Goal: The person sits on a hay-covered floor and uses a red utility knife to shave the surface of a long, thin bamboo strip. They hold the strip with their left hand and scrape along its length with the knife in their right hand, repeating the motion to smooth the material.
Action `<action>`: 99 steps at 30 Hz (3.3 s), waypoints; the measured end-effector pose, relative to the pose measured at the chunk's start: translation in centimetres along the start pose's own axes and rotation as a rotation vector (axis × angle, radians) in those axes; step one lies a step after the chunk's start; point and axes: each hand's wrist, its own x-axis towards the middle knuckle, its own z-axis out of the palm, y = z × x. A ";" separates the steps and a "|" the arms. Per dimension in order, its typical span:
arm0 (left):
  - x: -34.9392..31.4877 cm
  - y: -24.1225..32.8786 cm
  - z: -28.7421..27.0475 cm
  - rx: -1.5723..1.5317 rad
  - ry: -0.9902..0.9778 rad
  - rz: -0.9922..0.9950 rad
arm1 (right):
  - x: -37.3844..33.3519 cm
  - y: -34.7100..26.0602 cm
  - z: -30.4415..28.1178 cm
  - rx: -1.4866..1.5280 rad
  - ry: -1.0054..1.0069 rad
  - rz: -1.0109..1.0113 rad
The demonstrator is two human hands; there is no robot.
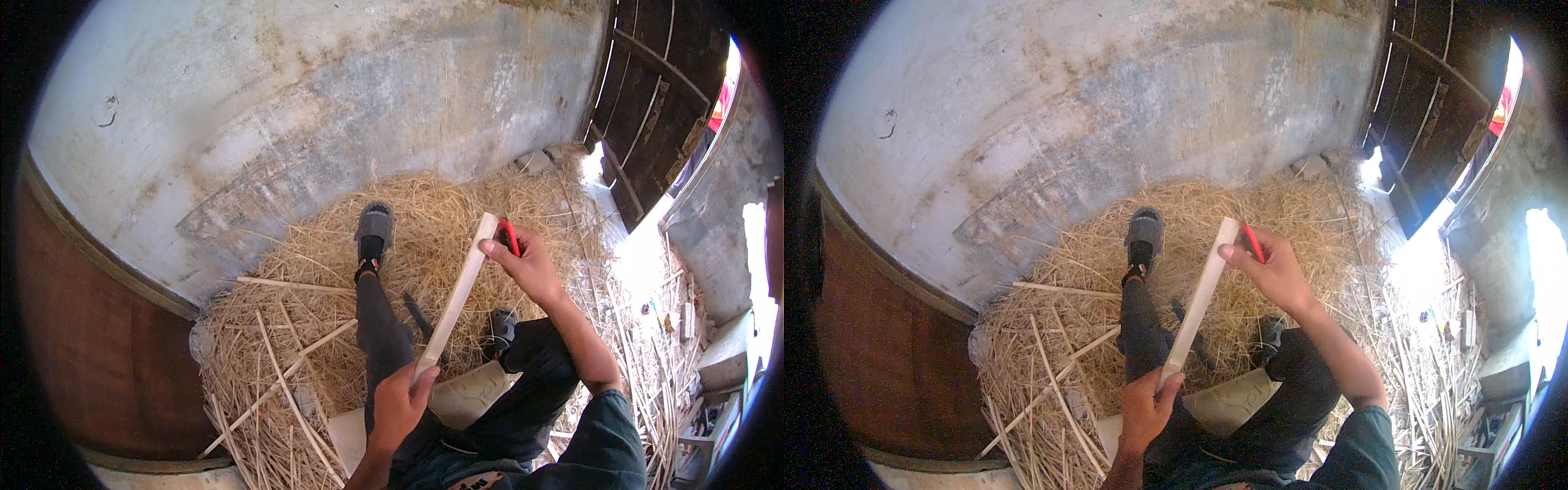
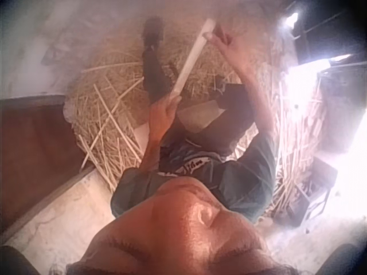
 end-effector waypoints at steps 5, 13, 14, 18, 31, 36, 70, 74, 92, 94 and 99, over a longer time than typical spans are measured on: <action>0.8 -0.9 0.4 -0.005 -0.132 -0.034 | -0.3 -0.4 -0.5 0.055 0.004 0.139; 3.5 0.4 1.7 -0.592 -0.217 -0.223 | -0.3 -0.2 -0.4 0.121 0.028 0.043; 3.5 0.4 1.8 -0.599 -0.216 -0.221 | -0.3 -0.5 -0.4 0.110 0.030 0.056; 3.6 0.4 2.3 -0.608 -0.206 -0.227 | -0.4 -0.1 -1.1 0.065 0.033 0.057; 4.8 2.6 -0.1 -0.572 0.014 -0.167 | -2.8 -0.2 0.7 -0.467 -0.052 -0.544; 5.2 3.7 -0.4 -0.545 0.063 -0.110 | -3.7 -0.1 2.5 -0.644 -0.023 -0.742; -2.2 0.3 -1.6 -0.529 -0.162 -0.357 | 0.0 -2.5 -3.9 -0.629 0.543 -0.458; -0.5 -0.2 -1.8 -0.587 -0.039 -0.359 | -1.7 -1.2 -1.3 -0.559 0.302 -0.476; 3.5 3.9 -0.3 -0.309 0.191 -0.003 | -4.8 -0.4 4.1 -0.699 -0.061 -0.752; 3.4 3.7 -0.3 -0.314 0.182 -0.004 | -4.8 -0.4 4.0 -0.710 -0.052 -0.752; 3.2 4.1 -0.6 -0.308 0.169 -0.022 | -4.4 0.0 3.6 -0.723 -0.017 -0.807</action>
